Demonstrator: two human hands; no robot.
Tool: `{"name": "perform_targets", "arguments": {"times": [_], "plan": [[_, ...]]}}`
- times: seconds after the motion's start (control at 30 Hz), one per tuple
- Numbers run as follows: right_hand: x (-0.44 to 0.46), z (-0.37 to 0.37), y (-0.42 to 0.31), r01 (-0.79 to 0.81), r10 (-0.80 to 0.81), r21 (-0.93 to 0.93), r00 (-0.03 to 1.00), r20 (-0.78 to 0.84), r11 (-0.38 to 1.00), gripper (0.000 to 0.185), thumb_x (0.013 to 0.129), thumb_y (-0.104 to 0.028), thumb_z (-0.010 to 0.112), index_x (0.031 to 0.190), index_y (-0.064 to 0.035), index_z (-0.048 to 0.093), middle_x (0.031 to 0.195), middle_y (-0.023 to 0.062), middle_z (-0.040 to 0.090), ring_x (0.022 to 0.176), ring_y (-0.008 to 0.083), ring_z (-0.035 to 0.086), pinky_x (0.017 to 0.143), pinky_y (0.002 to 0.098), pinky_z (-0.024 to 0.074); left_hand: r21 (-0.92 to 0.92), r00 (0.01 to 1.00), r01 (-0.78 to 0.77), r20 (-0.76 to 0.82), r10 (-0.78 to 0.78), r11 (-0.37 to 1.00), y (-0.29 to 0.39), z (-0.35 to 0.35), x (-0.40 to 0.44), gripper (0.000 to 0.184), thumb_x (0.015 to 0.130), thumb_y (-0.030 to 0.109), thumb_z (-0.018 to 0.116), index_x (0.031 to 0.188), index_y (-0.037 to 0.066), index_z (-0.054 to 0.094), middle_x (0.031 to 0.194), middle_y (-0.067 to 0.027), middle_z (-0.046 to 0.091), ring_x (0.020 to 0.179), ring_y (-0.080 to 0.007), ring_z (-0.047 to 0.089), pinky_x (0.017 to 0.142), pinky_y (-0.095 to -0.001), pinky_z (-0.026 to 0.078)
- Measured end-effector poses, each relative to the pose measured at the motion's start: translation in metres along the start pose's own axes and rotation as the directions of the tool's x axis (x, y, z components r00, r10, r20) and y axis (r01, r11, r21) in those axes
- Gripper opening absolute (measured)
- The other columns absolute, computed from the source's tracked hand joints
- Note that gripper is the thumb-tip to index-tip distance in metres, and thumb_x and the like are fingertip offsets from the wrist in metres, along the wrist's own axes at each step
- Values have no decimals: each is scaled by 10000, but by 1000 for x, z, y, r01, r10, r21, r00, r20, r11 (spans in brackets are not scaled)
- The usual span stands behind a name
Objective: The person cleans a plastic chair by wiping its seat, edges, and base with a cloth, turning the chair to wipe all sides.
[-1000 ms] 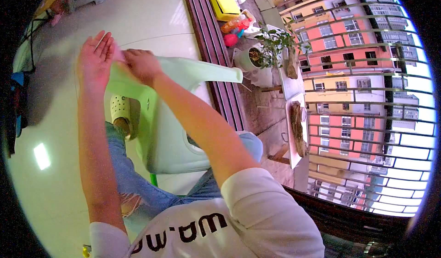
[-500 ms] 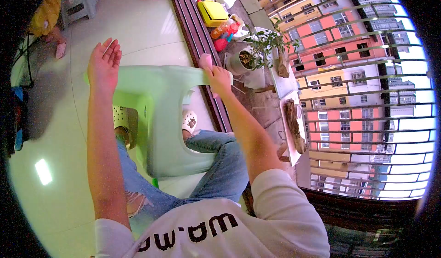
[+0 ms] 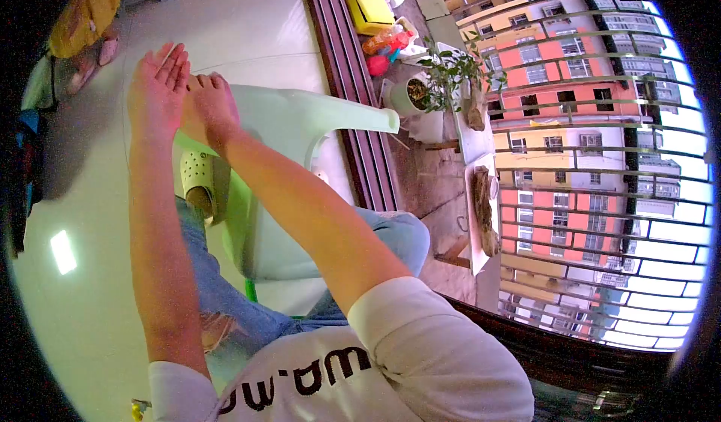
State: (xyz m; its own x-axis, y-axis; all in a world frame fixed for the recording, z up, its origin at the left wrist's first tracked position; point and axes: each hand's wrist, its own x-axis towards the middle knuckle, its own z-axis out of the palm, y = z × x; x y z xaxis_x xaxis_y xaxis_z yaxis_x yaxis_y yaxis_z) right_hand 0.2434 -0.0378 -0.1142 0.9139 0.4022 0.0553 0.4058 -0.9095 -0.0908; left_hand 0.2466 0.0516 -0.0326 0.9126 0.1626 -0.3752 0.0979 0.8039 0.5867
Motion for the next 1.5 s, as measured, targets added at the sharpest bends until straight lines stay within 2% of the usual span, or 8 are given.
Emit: {"name": "perform_targets", "arguments": {"times": [0.27,0.6,0.8,0.87,1.0,1.13,1.3,1.5], "plan": [[-20,0,53,108,-82,386,993,-83,916,425,904,-443,473,1141,-109,586,1184,112,589,1071,291,566,950,426,433,-44,999,33,41,-32,998,-13,-13,28,406,978,258,422,1223,-62,461,1202,-167,537,1115,-240,511,1000,-343,413],[-151,-50,216,-739,698,266,673,246,619,543,889,-571,433,1086,-112,646,913,167,673,889,319,649,792,421,488,87,976,-177,147,163,980,-16,0,-2,377,960,279,437,1146,-45,491,1082,-137,560,1010,-225,530,933,-325,438],[-143,-50,211,-765,738,236,643,207,600,627,880,-625,384,1070,-87,644,895,165,673,871,313,650,789,427,489,30,970,-183,167,175,983,-11,-6,6,369,961,283,435,1123,-42,500,1078,-134,563,1005,-234,533,910,-326,448],[-122,-49,176,-747,684,327,663,305,579,537,900,-569,446,1177,-136,603,995,150,668,946,338,627,823,413,479,13,973,-171,161,166,985,-10,-5,9,358,957,282,445,1108,-34,514,1064,-131,571,992,-238,540,906,-332,452],[-78,-2,112,22,31,188,961,-276,982,415,939,-405,460,1154,-82,608,1094,168,633,982,369,593,858,431,463,-18,984,-155,81,156,988,-11,-6,9,337,945,277,464,1071,-26,541,1023,-129,591,960,-240,555,892,-344,460],[-57,-2,53,102,9,231,901,-435,968,358,924,-365,487,1145,-113,615,1158,101,614,1075,314,561,974,443,383,-372,883,266,464,-70,889,-18,-71,90,341,939,285,470,1063,-23,550,1005,-129,599,951,-233,559,886,-338,459],[-60,-1,91,87,-19,350,981,-194,933,390,915,-310,502,1254,-119,538,1272,106,545,1160,328,501,1001,450,353,-42,998,-67,7,67,997,-14,-12,23,354,927,311,487,1053,-11,562,986,-121,608,907,-218,561,857,-327,462],[-110,-5,115,-10,46,209,985,-165,978,405,921,-283,500,1251,-49,528,1305,153,509,1247,335,430,1076,451,280,-29,998,-55,10,56,998,-18,-33,37,353,922,313,501,1057,-7,564,984,-116,610,895,-215,558,840,-328,463]]}}
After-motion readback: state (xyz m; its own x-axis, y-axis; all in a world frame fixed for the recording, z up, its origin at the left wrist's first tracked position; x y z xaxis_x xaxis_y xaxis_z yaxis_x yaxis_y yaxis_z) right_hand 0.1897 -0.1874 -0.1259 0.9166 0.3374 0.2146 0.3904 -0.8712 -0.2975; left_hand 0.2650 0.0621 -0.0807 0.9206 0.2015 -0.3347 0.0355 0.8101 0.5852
